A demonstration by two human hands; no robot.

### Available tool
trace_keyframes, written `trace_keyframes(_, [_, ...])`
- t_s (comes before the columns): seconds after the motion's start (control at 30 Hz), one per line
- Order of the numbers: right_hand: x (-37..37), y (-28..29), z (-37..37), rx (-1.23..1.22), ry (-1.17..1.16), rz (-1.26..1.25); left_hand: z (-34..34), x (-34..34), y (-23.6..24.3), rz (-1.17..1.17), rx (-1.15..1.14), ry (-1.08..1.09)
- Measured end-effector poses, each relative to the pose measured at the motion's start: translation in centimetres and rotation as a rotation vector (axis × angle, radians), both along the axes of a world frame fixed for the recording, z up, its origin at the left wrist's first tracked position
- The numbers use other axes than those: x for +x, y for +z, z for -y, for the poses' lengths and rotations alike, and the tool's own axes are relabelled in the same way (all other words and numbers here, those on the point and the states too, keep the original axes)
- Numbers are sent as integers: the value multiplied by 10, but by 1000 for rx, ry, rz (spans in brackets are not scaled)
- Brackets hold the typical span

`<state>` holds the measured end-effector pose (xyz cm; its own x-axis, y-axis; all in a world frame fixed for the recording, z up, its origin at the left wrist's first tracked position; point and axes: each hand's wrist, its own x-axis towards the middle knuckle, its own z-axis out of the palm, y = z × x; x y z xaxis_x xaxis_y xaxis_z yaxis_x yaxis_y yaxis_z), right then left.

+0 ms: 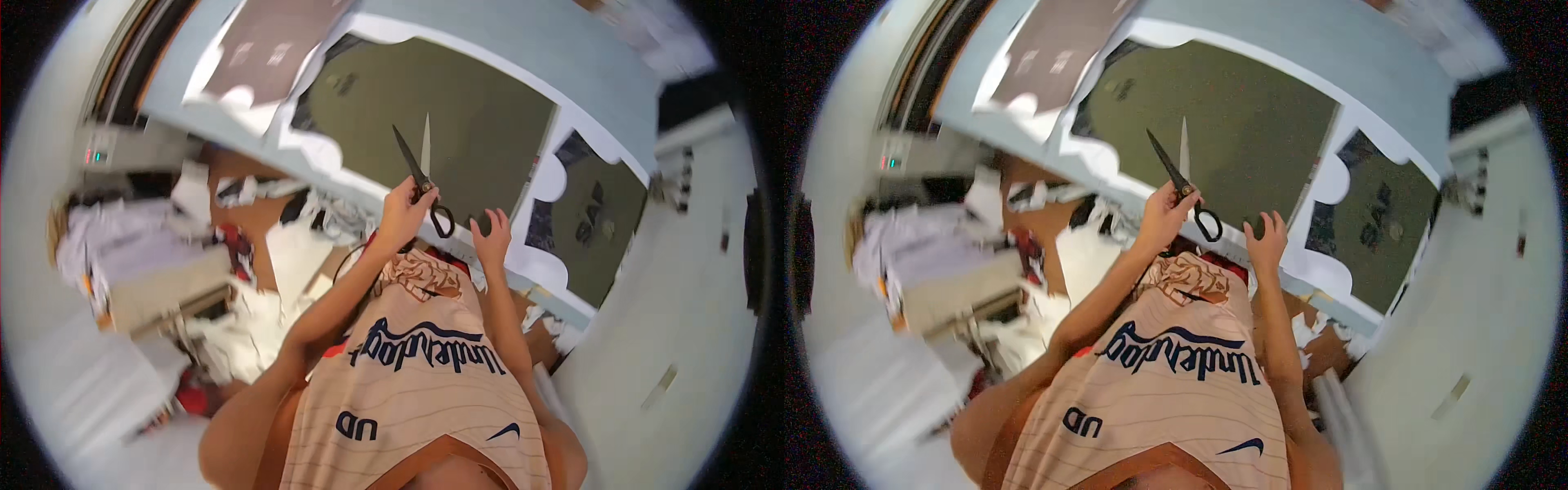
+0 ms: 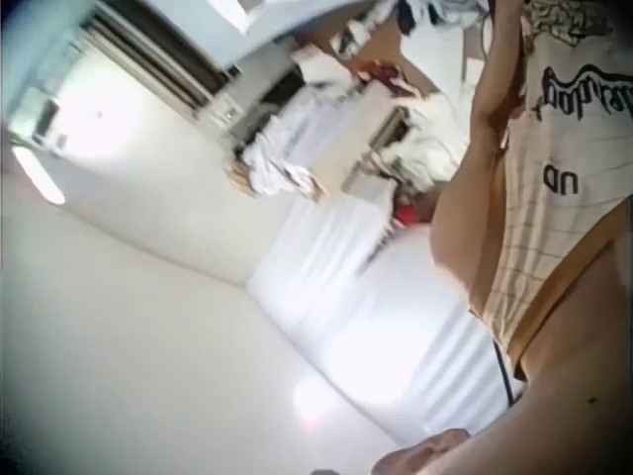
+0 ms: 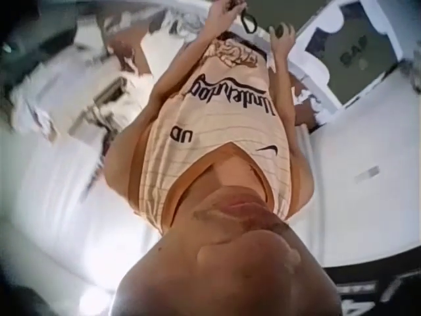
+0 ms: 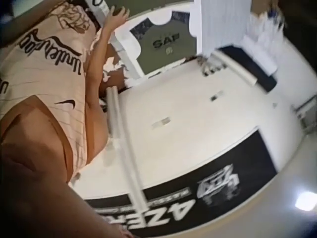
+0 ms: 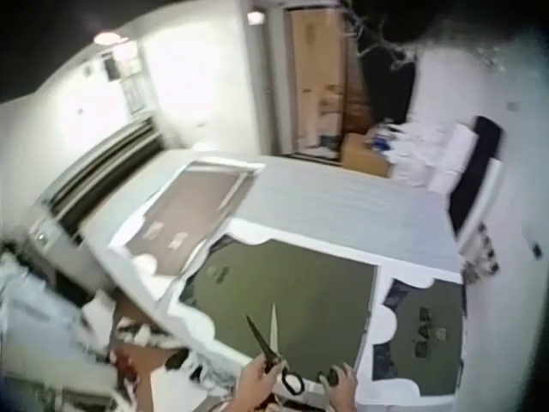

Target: Cutting patterns out of fabric using scissors on a production table and on the lap.

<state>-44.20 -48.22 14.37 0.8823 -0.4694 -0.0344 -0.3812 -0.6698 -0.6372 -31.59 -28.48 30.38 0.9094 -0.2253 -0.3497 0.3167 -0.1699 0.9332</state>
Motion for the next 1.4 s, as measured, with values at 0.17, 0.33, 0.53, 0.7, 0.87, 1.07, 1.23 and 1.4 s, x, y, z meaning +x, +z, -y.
trace_keyframes(0.17, [1, -51, -24, -24, 369, -47, -80, -57, -27, 14, 195, 334])
trace_keyframes(0.33, [32, -62, -52, -48, 550, -199, -155, -98, -23, -178, 186, 806])
trace_keyframes(0.53, [66, -62, -61, -74, 730, -120, -214, -132, -25, -61, 69, 1117])
trace_keyframes(0.7, [96, -88, -67, -97, 679, -93, -255, -125, -55, -71, 105, 1161])
trace_keyframes(0.87, [123, -127, -110, -264, 547, -252, -351, -145, -2, 125, 8, 1185])
trace_keyframes(1.07, [149, -97, -212, -437, 159, -505, -495, -213, -1, 79, 77, 1448])
trace_keyframes(1.23, [215, -84, -263, -169, 245, -634, -610, -219, 0, 49, -15, 1501])
trace_keyframes(1.4, [298, -69, -417, -408, 374, -13, -699, -225, 3, 70, -123, 1749])
